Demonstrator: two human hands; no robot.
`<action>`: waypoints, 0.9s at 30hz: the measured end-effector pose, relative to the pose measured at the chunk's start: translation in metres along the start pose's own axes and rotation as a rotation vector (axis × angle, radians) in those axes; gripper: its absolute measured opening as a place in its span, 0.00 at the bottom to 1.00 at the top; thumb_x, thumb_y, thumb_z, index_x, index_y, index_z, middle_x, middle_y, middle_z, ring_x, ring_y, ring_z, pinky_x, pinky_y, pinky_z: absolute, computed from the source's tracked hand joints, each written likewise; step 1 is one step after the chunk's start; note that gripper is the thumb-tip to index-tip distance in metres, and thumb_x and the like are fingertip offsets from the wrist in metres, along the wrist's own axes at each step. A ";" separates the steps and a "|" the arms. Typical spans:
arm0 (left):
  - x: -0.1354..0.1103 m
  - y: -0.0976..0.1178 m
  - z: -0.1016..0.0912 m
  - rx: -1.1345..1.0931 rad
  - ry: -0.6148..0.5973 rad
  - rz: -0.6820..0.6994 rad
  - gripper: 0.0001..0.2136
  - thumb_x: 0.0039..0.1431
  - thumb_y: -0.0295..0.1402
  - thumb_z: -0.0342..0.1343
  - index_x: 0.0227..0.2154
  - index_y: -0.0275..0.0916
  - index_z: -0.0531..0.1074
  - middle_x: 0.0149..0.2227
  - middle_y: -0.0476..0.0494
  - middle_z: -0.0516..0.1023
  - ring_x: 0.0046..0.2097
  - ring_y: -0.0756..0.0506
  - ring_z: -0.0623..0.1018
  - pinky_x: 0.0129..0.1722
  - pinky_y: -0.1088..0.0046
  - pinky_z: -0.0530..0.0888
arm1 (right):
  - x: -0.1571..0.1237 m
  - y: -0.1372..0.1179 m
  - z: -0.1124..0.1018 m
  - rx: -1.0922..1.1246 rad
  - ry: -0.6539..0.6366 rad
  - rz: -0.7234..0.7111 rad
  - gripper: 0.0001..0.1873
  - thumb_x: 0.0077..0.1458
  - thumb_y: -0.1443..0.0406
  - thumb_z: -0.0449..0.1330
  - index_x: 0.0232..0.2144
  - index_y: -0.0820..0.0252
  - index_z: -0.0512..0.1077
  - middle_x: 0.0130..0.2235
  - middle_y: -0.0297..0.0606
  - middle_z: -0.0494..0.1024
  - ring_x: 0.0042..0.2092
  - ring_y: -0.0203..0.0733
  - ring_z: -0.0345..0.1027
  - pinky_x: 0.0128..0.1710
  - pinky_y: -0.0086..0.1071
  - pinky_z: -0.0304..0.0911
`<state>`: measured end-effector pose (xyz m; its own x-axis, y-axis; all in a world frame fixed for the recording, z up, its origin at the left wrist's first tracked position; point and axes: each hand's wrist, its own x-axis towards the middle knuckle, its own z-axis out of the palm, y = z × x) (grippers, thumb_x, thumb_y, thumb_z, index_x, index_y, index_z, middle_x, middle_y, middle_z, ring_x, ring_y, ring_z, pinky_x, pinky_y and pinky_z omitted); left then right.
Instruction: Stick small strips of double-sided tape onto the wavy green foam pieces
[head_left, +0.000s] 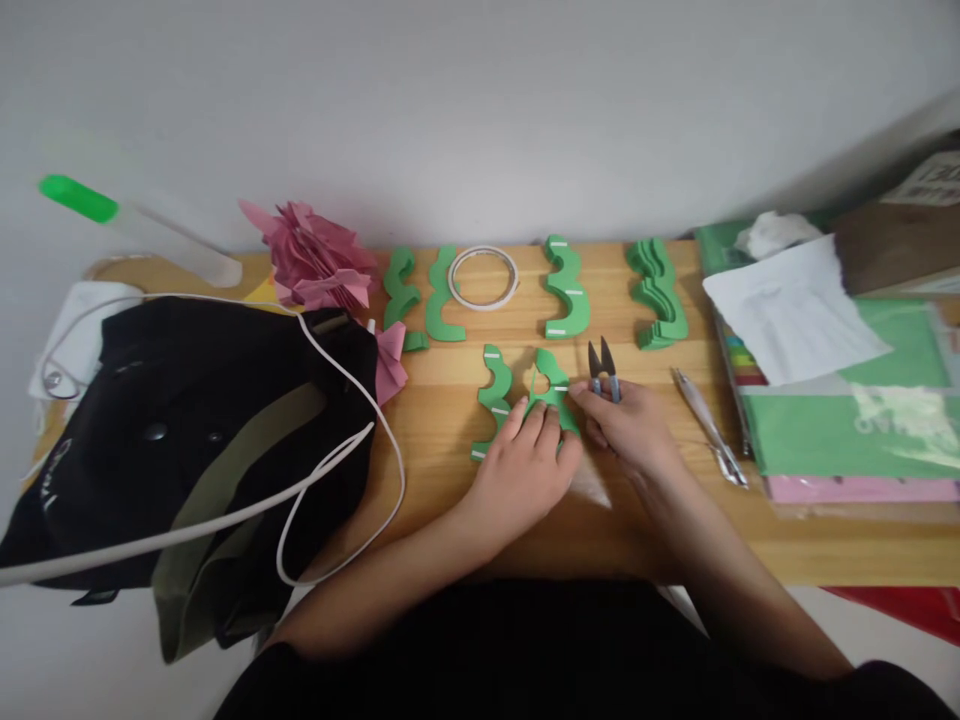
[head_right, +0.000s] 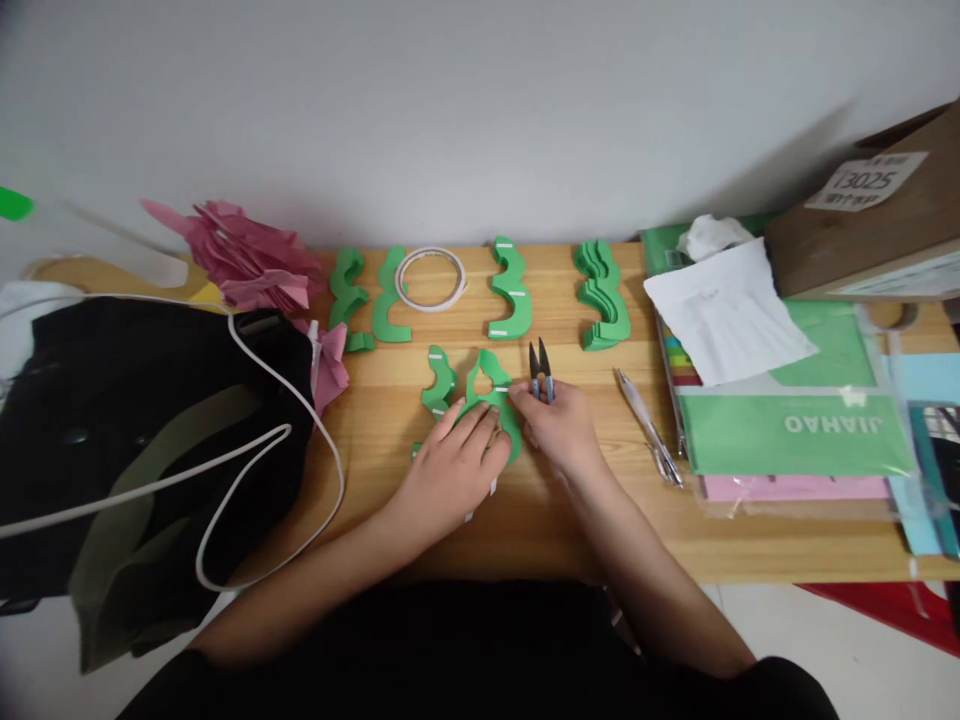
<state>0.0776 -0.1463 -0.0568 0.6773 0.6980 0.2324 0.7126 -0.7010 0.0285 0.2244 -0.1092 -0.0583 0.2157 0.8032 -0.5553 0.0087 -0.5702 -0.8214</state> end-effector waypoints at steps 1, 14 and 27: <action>0.000 0.000 0.000 -0.003 0.002 0.000 0.07 0.64 0.27 0.47 0.39 0.34 0.70 0.46 0.35 0.79 0.51 0.41 0.77 0.58 0.60 0.67 | 0.001 0.002 0.000 -0.015 0.003 -0.015 0.14 0.40 0.57 0.65 0.20 0.59 0.66 0.12 0.22 0.57 0.14 0.27 0.47 0.13 0.26 0.40; 0.001 -0.002 0.001 -0.036 0.038 0.016 0.09 0.64 0.25 0.45 0.37 0.33 0.71 0.45 0.35 0.80 0.50 0.41 0.78 0.56 0.59 0.70 | -0.001 0.003 0.008 -0.256 0.147 -0.152 0.11 0.44 0.59 0.60 0.18 0.59 0.68 0.14 0.27 0.61 0.18 0.33 0.54 0.19 0.29 0.50; 0.001 -0.002 0.002 -0.045 0.043 0.011 0.08 0.63 0.25 0.46 0.37 0.32 0.71 0.45 0.34 0.80 0.50 0.41 0.78 0.56 0.59 0.70 | -0.003 -0.002 0.011 -0.308 0.198 -0.168 0.08 0.42 0.61 0.58 0.18 0.60 0.69 0.17 0.30 0.65 0.22 0.35 0.59 0.23 0.30 0.55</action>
<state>0.0774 -0.1443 -0.0585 0.6758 0.6841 0.2744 0.6957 -0.7150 0.0693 0.2128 -0.1087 -0.0560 0.3696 0.8583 -0.3559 0.3461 -0.4826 -0.8045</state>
